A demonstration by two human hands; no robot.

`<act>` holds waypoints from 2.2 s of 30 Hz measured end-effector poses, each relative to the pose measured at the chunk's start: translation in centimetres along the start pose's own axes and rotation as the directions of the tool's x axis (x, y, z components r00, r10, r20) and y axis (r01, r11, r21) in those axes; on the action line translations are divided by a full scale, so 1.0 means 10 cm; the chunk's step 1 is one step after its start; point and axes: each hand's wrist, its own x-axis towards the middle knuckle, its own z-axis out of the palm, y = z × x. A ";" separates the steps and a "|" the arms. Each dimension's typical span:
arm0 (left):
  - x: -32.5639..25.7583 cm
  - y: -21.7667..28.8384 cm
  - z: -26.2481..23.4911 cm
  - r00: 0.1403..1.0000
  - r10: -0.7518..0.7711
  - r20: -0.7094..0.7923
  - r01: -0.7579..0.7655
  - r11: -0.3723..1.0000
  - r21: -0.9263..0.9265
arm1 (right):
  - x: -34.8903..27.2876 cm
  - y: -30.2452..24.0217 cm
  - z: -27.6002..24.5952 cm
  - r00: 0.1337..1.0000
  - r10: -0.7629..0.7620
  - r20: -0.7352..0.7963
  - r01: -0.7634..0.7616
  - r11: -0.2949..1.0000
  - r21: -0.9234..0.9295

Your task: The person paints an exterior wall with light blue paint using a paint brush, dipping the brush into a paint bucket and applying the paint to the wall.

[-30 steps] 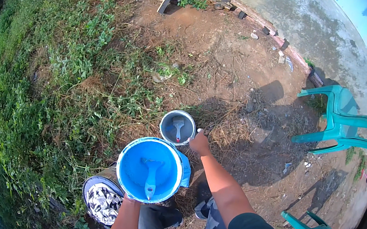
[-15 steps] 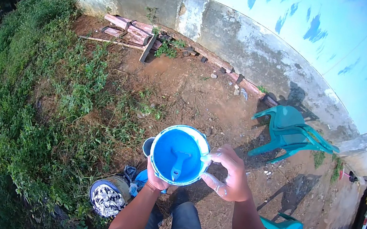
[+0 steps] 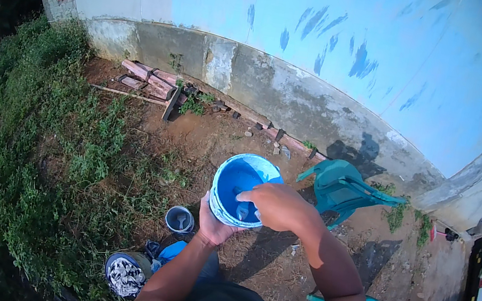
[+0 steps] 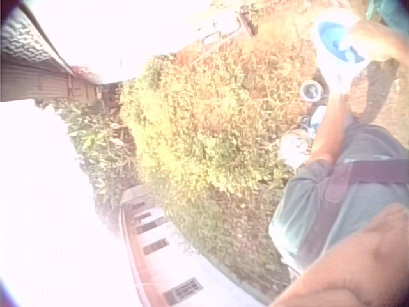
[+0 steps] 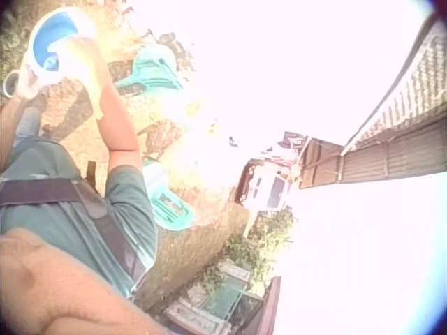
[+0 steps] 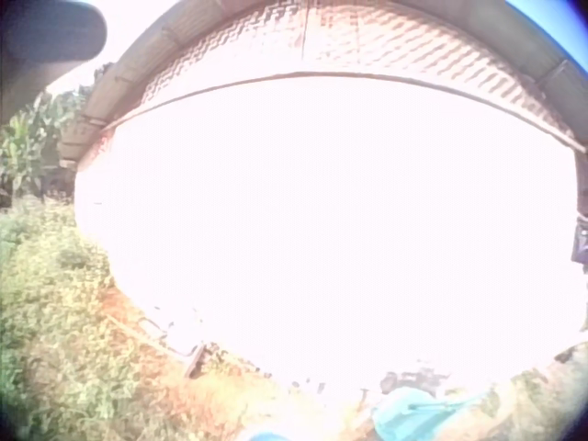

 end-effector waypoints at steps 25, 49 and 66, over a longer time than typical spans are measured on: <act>2.51 1.03 0.07 0.983 0.176 -0.052 -0.180 0.979 -0.092 | 1.96 1.89 -1.04 0.924 -0.222 -0.310 0.261 0.961 0.090; 4.16 1.70 0.45 0.919 0.391 -0.047 -0.393 0.917 -0.072 | 3.13 3.46 -2.19 0.815 -0.514 -0.267 0.550 0.832 0.078; 5.21 2.27 0.51 0.912 0.409 -0.031 -0.410 0.907 -0.098 | 3.82 4.13 -2.85 0.915 -0.386 -0.113 0.378 0.921 -0.090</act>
